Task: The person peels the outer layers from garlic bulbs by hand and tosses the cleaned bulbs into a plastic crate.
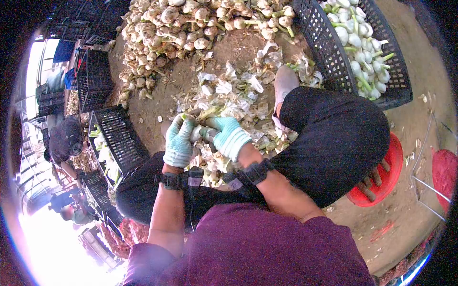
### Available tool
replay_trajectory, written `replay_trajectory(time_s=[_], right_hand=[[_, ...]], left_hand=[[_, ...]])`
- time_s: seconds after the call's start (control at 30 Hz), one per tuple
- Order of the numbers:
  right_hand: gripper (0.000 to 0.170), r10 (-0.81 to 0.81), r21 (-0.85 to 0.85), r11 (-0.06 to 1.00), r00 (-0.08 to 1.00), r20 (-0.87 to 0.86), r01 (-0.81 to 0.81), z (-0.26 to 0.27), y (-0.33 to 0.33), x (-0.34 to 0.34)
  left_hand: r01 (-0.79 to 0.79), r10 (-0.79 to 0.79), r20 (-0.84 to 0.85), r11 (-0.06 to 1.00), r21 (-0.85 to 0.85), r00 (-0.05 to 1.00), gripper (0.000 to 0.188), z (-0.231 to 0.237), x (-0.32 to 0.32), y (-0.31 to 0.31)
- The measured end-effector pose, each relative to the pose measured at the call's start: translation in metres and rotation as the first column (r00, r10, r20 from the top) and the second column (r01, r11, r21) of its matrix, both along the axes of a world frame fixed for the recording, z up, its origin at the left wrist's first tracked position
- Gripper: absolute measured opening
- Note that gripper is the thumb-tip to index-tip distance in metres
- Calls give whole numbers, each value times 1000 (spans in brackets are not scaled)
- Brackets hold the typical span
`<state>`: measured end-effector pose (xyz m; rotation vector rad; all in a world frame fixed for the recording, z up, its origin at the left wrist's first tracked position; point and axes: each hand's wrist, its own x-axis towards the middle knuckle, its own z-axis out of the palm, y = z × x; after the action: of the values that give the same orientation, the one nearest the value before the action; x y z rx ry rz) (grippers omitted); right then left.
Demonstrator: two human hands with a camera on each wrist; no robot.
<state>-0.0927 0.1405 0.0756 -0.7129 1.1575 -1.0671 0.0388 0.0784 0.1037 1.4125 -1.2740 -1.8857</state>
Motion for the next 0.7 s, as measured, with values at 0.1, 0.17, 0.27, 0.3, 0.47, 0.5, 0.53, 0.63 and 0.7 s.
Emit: replay_trajectory(time_s=[0.1, 0.17, 0.27, 0.3, 0.47, 0.5, 0.53, 0.63, 0.7], right_hand=[[22, -95, 7, 995, 994, -61, 96, -5, 1, 0], [21, -141, -4, 989, 914, -380, 151, -36, 3, 4], [23, -143, 88, 980, 936, -321, 180, -37, 4, 8], [25, -185, -47, 982, 914, -360, 181, -17, 4, 5], [25, -14, -7, 1000, 928, -371, 12, 10, 2, 6], [25, -16, -4, 1000, 928, -373, 16, 9, 1, 5], [25, 4, 36, 999, 956, -293, 7, 10, -1, 2], [26, -45, 22, 999, 988, -150, 49, -5, 2, 4], [25, -81, -22, 996, 997, 0, 81, -11, 2, 4]], left_hand=[[-51, 53, -75, 999, 18, 996, 26, 6, -5, 0], [-150, 158, -241, 987, 50, 958, 31, -3, 3, -3], [-211, 210, -234, 977, 23, 949, 28, 6, -3, -3], [-167, 165, -168, 986, 2, 972, 26, 4, 2, -4], [-31, 44, 28, 939, -343, 999, 14, -5, -3, 4], [-28, 39, 26, 940, -340, 999, 14, -5, -4, 4], [127, -54, 164, 868, -479, 985, 14, -3, -6, 4], [243, -145, 240, 859, -450, 960, 16, -2, -2, 4], [200, -155, 166, 931, -304, 974, 17, 3, -5, 4]])
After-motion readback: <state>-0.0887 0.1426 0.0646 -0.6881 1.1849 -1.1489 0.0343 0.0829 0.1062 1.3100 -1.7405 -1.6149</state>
